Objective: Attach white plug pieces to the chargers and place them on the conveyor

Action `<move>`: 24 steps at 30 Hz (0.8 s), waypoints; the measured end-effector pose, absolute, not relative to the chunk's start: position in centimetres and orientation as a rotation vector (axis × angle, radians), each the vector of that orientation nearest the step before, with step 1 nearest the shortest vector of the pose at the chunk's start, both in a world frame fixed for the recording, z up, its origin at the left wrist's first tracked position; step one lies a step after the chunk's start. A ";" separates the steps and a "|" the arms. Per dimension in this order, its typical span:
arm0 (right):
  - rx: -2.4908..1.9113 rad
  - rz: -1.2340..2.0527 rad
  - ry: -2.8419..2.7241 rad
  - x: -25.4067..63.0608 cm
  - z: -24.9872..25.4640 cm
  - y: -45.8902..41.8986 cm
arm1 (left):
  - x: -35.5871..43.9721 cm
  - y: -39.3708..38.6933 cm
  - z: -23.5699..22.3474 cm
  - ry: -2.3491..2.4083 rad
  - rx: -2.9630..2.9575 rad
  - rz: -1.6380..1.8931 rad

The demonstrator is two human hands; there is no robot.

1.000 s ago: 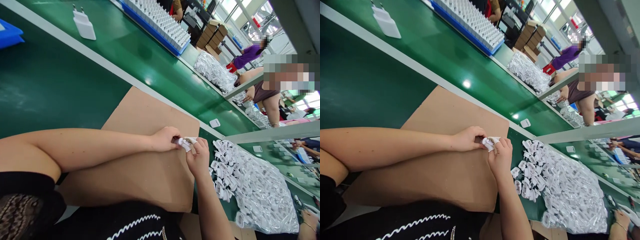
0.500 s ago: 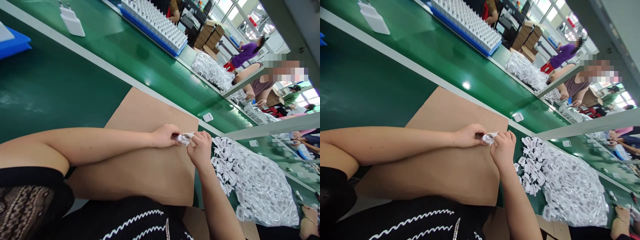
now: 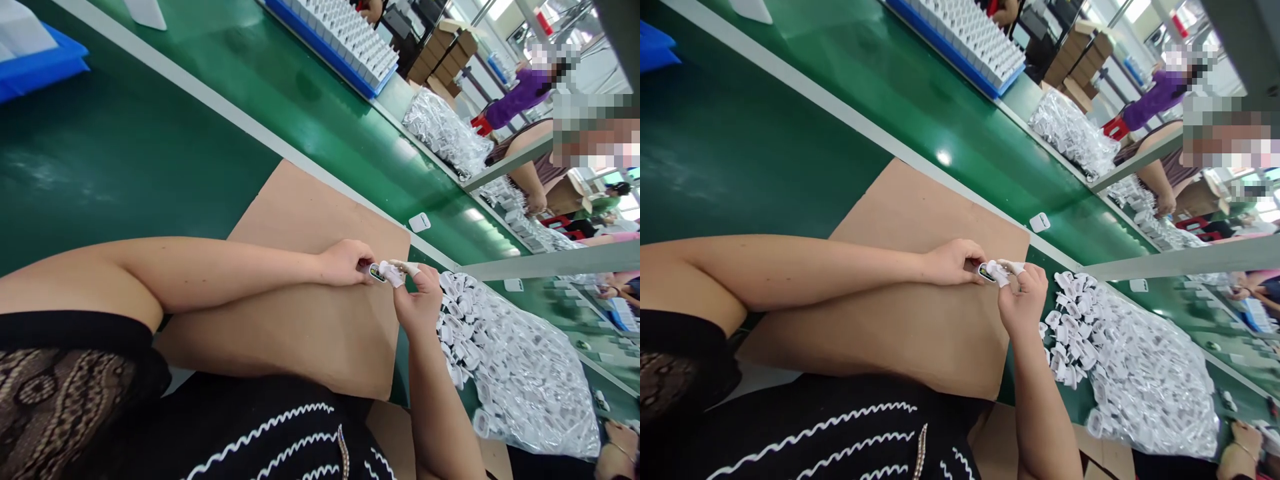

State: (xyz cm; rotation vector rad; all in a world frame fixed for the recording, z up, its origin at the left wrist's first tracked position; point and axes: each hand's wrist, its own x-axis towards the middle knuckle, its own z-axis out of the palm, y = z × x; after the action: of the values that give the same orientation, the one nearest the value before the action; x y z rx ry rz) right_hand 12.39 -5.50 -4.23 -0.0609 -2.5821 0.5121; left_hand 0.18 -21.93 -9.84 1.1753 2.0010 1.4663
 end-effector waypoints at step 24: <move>0.064 0.244 -2.837 12.0 -3.5 -6.0 | 0.2 -21.9 -10.5 1.973 1.268 1.540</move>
State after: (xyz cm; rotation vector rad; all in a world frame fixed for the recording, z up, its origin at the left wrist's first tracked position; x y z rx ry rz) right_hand 11.97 -5.97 -3.51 0.0638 -2.8375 0.2435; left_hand 0.19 -21.86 -10.53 1.2685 1.9730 1.5397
